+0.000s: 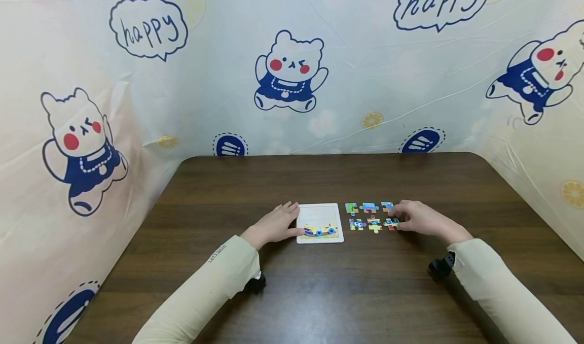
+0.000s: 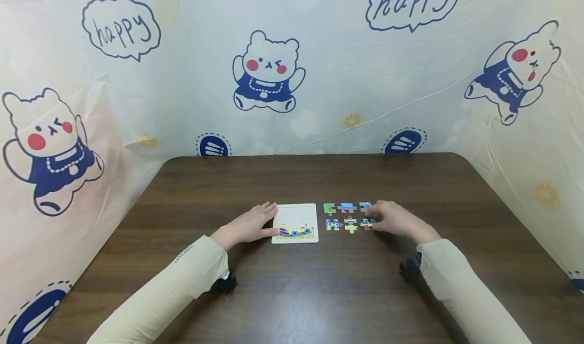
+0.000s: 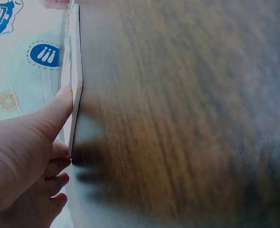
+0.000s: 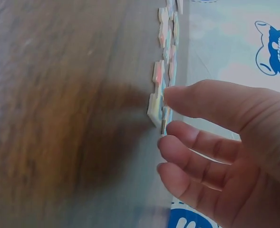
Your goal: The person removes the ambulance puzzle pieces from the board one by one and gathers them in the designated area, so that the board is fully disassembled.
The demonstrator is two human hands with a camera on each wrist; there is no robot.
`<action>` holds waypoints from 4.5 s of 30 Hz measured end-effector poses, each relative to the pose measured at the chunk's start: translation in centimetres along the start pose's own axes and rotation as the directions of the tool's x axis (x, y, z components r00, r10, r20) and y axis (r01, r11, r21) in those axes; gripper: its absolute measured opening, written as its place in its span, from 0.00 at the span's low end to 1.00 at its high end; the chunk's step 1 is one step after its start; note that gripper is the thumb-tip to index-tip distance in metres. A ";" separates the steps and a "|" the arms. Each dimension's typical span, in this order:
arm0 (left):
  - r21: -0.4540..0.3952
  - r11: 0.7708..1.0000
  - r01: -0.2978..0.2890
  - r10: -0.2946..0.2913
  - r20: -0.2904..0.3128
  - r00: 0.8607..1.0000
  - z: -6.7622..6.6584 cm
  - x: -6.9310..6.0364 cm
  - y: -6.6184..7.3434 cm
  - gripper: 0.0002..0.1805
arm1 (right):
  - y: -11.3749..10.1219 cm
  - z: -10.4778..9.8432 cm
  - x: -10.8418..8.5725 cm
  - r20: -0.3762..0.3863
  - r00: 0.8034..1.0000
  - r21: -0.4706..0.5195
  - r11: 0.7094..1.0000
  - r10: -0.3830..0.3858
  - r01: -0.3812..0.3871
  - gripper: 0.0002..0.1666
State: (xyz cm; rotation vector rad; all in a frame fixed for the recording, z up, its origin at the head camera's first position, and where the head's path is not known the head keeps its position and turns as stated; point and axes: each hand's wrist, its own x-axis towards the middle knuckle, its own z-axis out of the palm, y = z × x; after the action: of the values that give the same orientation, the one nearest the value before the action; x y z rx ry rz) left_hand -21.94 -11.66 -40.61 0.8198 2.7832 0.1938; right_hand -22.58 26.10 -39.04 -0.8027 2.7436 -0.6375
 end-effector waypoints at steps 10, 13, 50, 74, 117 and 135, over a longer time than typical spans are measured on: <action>0.013 1.000 -0.021 0.022 -0.025 0.999 0.0 -0.1 0.0 0.39 | -1.0 0.0 0.9 -0.048 0.998 0.021 0.999 -0.031 0.032 0.13; 0.010 0.999 -0.030 0.031 -0.031 0.999 0.0 -0.1 0.0 0.39 | -1.4 0.1 1.2 -0.057 0.997 0.016 0.998 -0.059 0.060 0.12; 0.006 1.000 -0.011 0.011 0.009 1.000 -0.5 -0.2 -0.1 0.44 | -6.9 1.8 5.8 -0.063 0.976 -0.011 0.978 -0.210 0.210 0.13; -0.053 0.999 0.009 -0.004 0.094 0.996 -1.0 -0.3 -0.3 0.51 | -11.2 3.5 8.3 0.026 0.956 0.000 0.957 -0.291 0.292 0.18; -0.041 0.997 -0.068 0.069 0.023 0.997 -0.6 -0.2 -0.4 0.49 | -13.9 6.8 10.4 0.117 0.948 -0.031 0.953 -0.297 0.302 0.21; -0.050 0.998 -0.038 0.040 0.045 0.998 -0.7 -0.3 -0.4 0.49 | -13.7 6.8 10.6 0.059 0.941 0.042 0.943 -0.332 0.330 0.10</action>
State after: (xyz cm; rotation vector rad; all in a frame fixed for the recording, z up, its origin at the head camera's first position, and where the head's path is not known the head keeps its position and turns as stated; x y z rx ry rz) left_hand -22.10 -12.17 -39.94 0.8566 2.7097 0.2454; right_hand -22.87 7.51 -39.57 -1.2701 2.5523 -0.6993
